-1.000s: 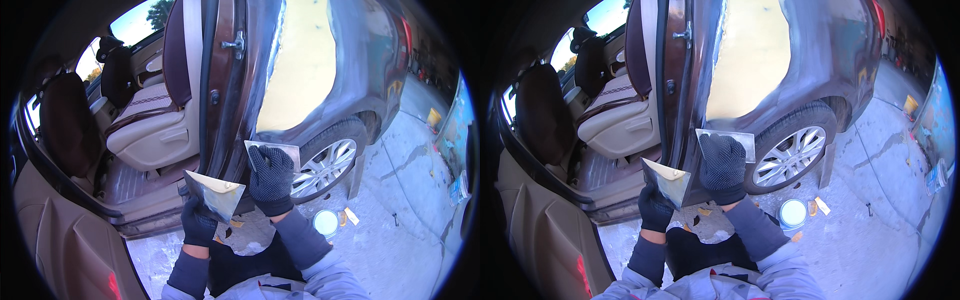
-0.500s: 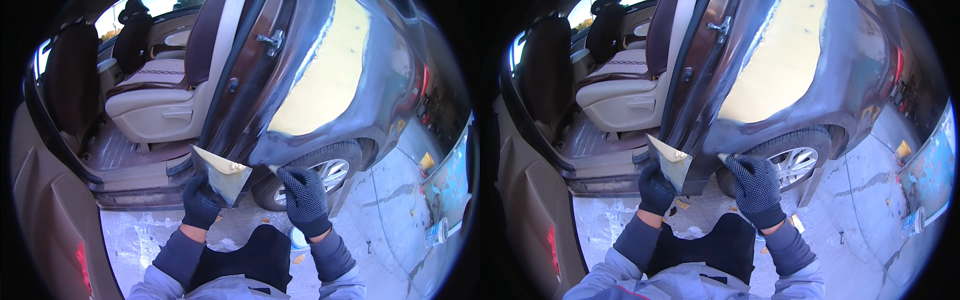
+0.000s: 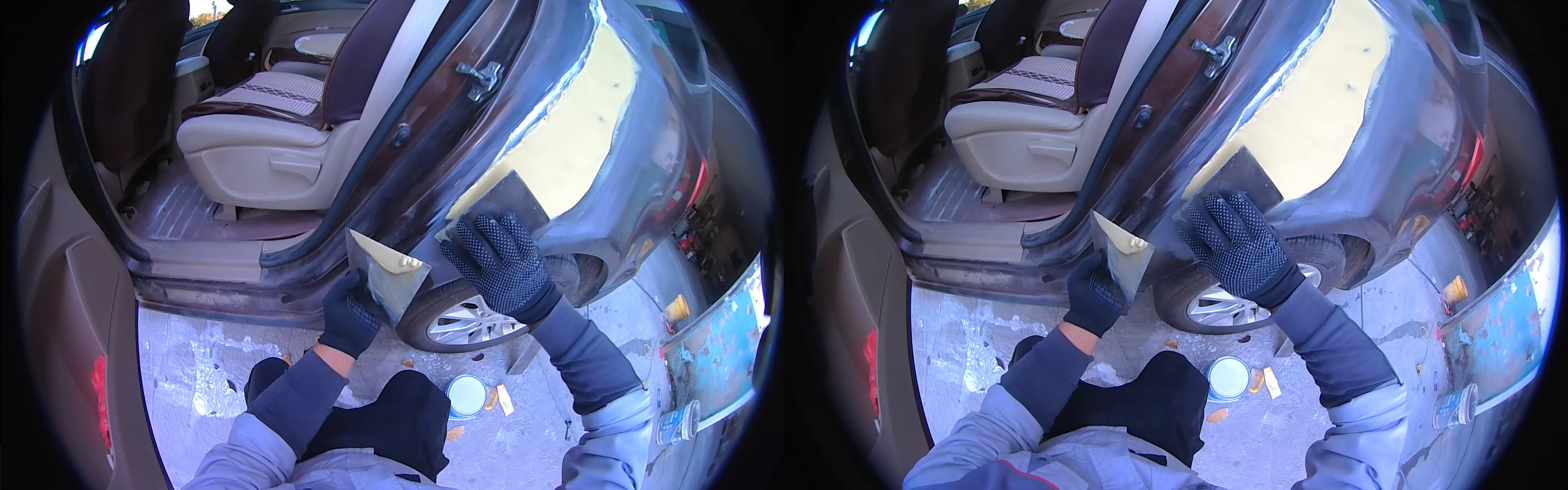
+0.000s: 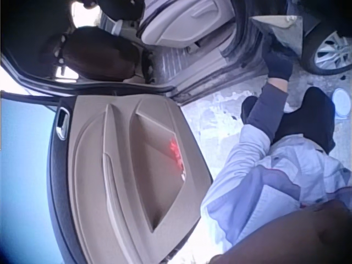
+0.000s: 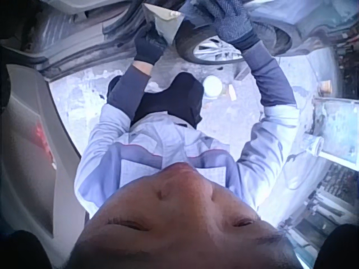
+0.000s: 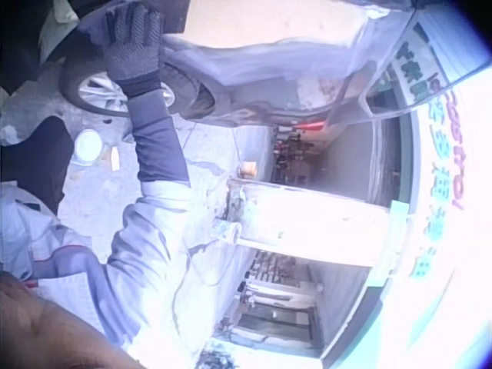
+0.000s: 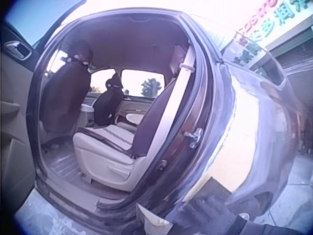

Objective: The person applies a yellow body filler to a damaged area on the rear quarter panel of a dark-colored car using two metal spreaders. They repeatedly scoop filler from one spreader and smooth it onto the panel, working the material into the surface.

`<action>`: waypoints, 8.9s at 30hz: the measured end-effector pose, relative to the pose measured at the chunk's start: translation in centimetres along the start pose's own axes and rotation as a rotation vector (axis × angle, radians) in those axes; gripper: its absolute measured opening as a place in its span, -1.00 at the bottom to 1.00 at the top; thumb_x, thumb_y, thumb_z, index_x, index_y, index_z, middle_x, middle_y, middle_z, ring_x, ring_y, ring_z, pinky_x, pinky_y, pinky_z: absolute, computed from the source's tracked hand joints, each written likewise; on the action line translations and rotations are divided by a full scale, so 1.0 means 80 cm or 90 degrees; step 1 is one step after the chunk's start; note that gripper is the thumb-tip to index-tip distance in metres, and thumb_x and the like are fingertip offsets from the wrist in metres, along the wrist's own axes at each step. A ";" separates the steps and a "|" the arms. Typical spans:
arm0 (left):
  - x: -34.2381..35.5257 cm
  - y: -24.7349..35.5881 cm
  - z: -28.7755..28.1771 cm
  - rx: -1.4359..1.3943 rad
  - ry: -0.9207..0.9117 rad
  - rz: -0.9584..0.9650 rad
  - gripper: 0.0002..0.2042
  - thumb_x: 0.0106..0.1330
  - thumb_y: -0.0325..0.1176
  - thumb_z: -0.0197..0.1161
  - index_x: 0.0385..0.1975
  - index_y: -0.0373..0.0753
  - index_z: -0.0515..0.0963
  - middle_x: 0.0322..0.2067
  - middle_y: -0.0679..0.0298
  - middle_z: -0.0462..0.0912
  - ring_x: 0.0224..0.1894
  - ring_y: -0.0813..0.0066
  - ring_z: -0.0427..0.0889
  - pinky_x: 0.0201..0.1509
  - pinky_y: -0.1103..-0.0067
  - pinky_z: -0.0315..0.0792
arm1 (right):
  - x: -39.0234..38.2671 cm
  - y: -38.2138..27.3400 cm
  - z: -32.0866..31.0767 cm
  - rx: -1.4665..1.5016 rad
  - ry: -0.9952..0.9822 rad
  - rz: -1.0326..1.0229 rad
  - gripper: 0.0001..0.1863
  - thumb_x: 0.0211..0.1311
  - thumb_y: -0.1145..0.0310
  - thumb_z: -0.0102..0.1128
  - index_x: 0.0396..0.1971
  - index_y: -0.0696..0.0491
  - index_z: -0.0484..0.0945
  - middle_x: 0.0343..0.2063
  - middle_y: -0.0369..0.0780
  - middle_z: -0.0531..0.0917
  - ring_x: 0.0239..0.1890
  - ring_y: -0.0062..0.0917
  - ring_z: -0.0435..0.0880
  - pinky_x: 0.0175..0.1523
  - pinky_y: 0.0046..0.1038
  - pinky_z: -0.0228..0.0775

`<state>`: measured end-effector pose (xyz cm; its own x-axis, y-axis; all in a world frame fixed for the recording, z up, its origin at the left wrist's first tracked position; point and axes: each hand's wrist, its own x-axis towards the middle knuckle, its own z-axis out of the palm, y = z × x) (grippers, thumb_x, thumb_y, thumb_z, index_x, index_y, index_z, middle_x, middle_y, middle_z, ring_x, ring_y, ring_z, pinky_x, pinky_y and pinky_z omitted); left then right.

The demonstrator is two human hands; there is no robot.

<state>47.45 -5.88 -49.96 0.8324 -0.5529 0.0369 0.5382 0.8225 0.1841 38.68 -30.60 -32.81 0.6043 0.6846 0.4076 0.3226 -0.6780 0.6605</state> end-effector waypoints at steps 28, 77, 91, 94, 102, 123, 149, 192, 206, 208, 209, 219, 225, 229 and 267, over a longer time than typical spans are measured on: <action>0.005 0.003 -0.009 0.035 0.024 0.005 -0.65 0.43 -0.26 0.16 0.14 -0.24 0.57 0.12 0.15 0.66 0.22 0.16 0.59 0.43 0.22 0.37 | -0.066 0.020 -0.003 0.010 -0.038 0.096 -0.53 0.30 0.33 0.26 0.23 -0.18 0.68 0.25 -0.14 0.55 0.32 -0.15 0.50 0.50 0.08 0.26; -0.010 0.080 0.024 0.155 -0.027 0.017 -0.49 0.44 -0.27 0.13 0.36 -0.28 0.41 0.32 0.12 0.54 0.36 0.12 0.51 0.50 0.22 0.34 | 0.033 -0.046 0.080 0.035 0.591 0.884 -0.62 0.48 0.39 0.17 0.23 0.04 0.67 -0.08 -0.14 0.71 0.05 -0.21 0.56 0.26 -0.21 0.37; -0.020 0.099 0.033 0.154 -0.020 0.031 -0.56 0.43 -0.23 0.20 0.24 -0.30 0.52 0.16 0.11 0.67 0.22 0.11 0.65 0.39 0.28 0.48 | 0.104 -0.121 0.064 0.116 0.549 0.887 -0.61 0.45 0.48 0.15 0.22 0.15 0.64 -0.01 -0.04 0.65 0.07 -0.16 0.58 0.28 -0.16 0.39; -0.024 0.109 0.032 0.169 -0.026 0.032 -0.57 0.43 -0.23 0.20 0.22 -0.29 0.53 0.17 0.10 0.67 0.21 0.10 0.65 0.38 0.27 0.49 | 0.124 -0.138 0.067 0.101 0.541 0.873 -0.59 0.40 0.46 0.25 0.21 0.16 0.64 -0.03 -0.01 0.66 0.05 -0.11 0.60 0.25 -0.14 0.39; -0.032 0.124 0.034 0.192 -0.011 0.076 -0.51 0.44 -0.21 0.17 0.29 -0.32 0.48 0.17 0.06 0.66 0.19 0.07 0.66 0.37 0.18 0.53 | 0.156 -0.165 0.075 0.112 0.535 0.881 -0.58 0.36 0.46 0.30 0.20 0.14 0.66 0.00 0.02 0.67 0.07 -0.07 0.59 0.26 -0.07 0.37; -0.036 0.122 0.030 0.350 -0.056 0.104 -0.60 0.51 -0.32 0.09 0.28 -0.31 0.45 0.19 0.14 0.58 0.30 0.27 0.54 0.44 0.33 0.41 | 0.055 -0.164 -0.052 0.921 0.438 0.731 -0.65 0.43 0.41 0.27 0.14 0.19 0.67 0.07 -0.02 0.73 0.05 -0.26 0.76 0.18 -0.40 0.55; -0.014 0.013 -0.001 0.087 0.015 -0.014 -0.56 0.42 -0.23 0.18 0.25 -0.25 0.53 0.20 0.12 0.63 0.27 0.15 0.60 0.44 0.30 0.41 | 0.009 0.000 0.012 0.009 0.026 0.019 -0.49 0.21 0.31 0.32 0.21 -0.11 0.69 0.22 -0.09 0.62 0.37 -0.03 0.50 0.57 0.07 0.19; -0.079 -0.067 0.012 0.185 0.034 -0.224 -0.73 0.59 -0.40 0.05 0.17 -0.29 0.53 0.08 0.15 0.63 0.16 0.33 0.61 0.39 0.34 0.47 | -0.049 -0.125 -0.057 0.871 0.138 0.518 -0.60 0.45 0.50 0.17 0.25 0.20 0.56 0.25 0.04 0.61 0.23 -0.16 0.63 0.35 -0.29 0.42; -0.071 -0.020 -0.007 0.274 0.002 0.075 -0.75 0.48 -0.41 0.20 0.09 -0.30 0.60 0.04 0.10 0.70 0.04 0.25 0.70 0.17 0.34 0.57 | -0.006 -0.168 -0.085 0.992 0.350 0.949 -0.83 0.40 0.43 0.32 -0.13 0.21 0.66 -0.26 -0.23 0.68 -0.20 -0.61 0.59 -0.03 -0.49 0.43; -0.070 0.010 -0.013 0.336 0.028 0.265 -0.74 0.40 -0.47 0.31 0.05 -0.32 0.59 0.00 0.04 0.71 -0.04 0.14 0.73 0.06 0.35 0.60 | -0.006 -0.162 -0.085 0.840 0.506 0.969 -0.85 0.41 0.45 0.31 -0.16 0.22 0.66 -0.26 -0.21 0.68 -0.20 -0.60 0.60 -0.02 -0.48 0.44; -0.075 0.023 -0.015 0.745 -0.058 0.531 -0.77 0.41 -0.47 0.28 0.02 -0.32 0.57 -0.01 -0.02 0.69 -0.04 0.06 0.72 0.05 0.33 0.60 | -0.008 -0.159 -0.084 0.722 0.501 0.941 -0.86 0.41 0.48 0.29 -0.17 0.24 0.65 -0.25 -0.21 0.68 -0.20 -0.59 0.60 -0.01 -0.47 0.45; -0.094 0.068 0.017 1.050 -0.002 0.677 -0.72 0.35 -0.56 0.25 0.04 -0.43 0.56 -0.12 -0.10 0.67 -0.14 -0.04 0.70 -0.08 0.24 0.59 | -0.023 -0.175 -0.046 0.792 0.149 0.758 -0.87 0.39 0.48 0.32 -0.25 0.25 0.72 -0.40 -0.17 0.74 -0.34 -0.51 0.68 -0.20 -0.43 0.49; -0.107 0.059 0.008 0.949 0.111 0.556 -0.69 0.56 -0.35 0.04 0.10 -0.46 0.52 -0.10 0.01 0.64 -0.10 0.21 0.67 -0.05 0.29 0.59 | -0.015 -0.175 -0.014 0.841 0.258 0.907 -0.80 0.48 0.33 0.26 -0.21 0.18 0.69 -0.37 -0.33 0.65 -0.29 -0.69 0.54 -0.13 -0.56 0.34; -0.114 0.063 0.005 1.075 0.087 0.585 -0.63 0.18 -0.74 0.20 0.03 -0.51 0.55 -0.18 -0.26 0.62 -0.25 -0.25 0.67 -0.24 0.13 0.58 | 0.000 -0.180 0.003 0.893 0.213 0.959 -0.78 0.50 0.30 0.27 -0.18 0.17 0.69 -0.33 -0.31 0.66 -0.28 -0.69 0.54 -0.12 -0.54 0.37; -0.346 0.226 0.687 0.784 0.447 0.345 -0.76 0.55 -0.25 0.22 -0.15 -0.34 0.61 -0.39 0.26 0.67 -0.36 0.48 0.65 -0.22 0.48 0.51 | 0.280 0.141 -0.457 0.826 0.112 0.025 -0.92 0.20 0.48 0.31 -0.38 0.19 0.69 -0.37 0.01 0.71 -0.39 -0.03 0.66 -0.24 -0.10 0.47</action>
<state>26.90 16.93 6.36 0.9713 0.2361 -0.0279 0.0087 0.0820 0.9966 29.19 -13.11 6.81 0.5587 0.6171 0.5541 0.8289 -0.3938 -0.3972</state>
